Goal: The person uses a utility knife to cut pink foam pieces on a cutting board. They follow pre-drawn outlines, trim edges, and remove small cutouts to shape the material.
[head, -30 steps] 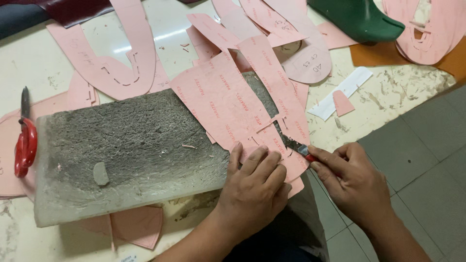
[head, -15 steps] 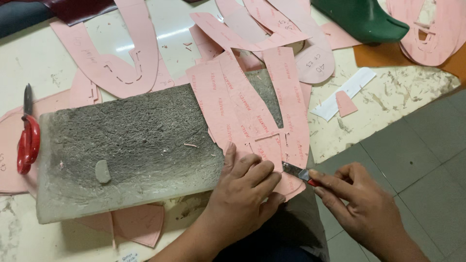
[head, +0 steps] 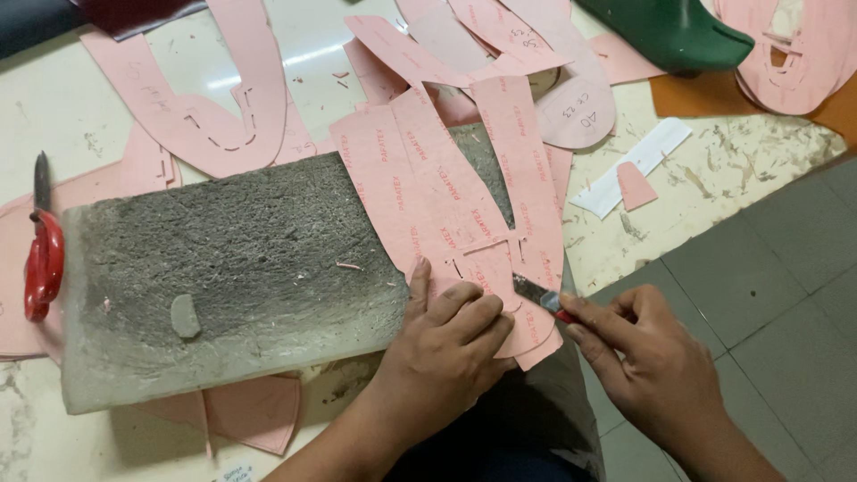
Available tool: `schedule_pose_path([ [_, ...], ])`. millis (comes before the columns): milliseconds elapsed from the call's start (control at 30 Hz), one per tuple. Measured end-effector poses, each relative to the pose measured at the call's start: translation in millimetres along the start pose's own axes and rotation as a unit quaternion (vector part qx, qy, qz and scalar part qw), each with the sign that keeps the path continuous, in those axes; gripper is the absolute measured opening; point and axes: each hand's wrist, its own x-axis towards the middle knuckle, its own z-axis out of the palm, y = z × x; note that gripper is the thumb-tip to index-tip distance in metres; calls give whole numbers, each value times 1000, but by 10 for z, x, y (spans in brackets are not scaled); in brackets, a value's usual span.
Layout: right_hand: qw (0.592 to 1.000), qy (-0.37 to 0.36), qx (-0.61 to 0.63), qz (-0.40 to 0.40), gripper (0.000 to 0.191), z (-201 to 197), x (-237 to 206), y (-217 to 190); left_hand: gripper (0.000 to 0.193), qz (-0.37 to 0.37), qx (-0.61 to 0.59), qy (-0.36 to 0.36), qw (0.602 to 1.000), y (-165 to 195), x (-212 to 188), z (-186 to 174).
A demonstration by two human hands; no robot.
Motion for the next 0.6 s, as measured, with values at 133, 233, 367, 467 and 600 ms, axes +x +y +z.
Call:
schedule_pose_path([
  [133, 1000, 0, -8, 7, 38, 11, 61, -18, 37, 4, -6, -12, 1000, -9, 2, -13],
  [233, 1000, 3, -13, 13, 33, 10, 109, -36, 35, 3, -13, -19, 1000, 29, -2, -37],
  [367, 999, 0, 28, -18, 32, -41, 67, -3, 36, 8, -27, -25, 999, 6, -4, -110],
  [467, 999, -9, 29, -21, 31, -53, -11, 22, 39, -4, -59, -54, 997, -19, -51, -184],
  [600, 1000, -17, -2, 13, 35, 8, 16, -1, 37, 13, -75, -82, 994, -67, -67, -213],
])
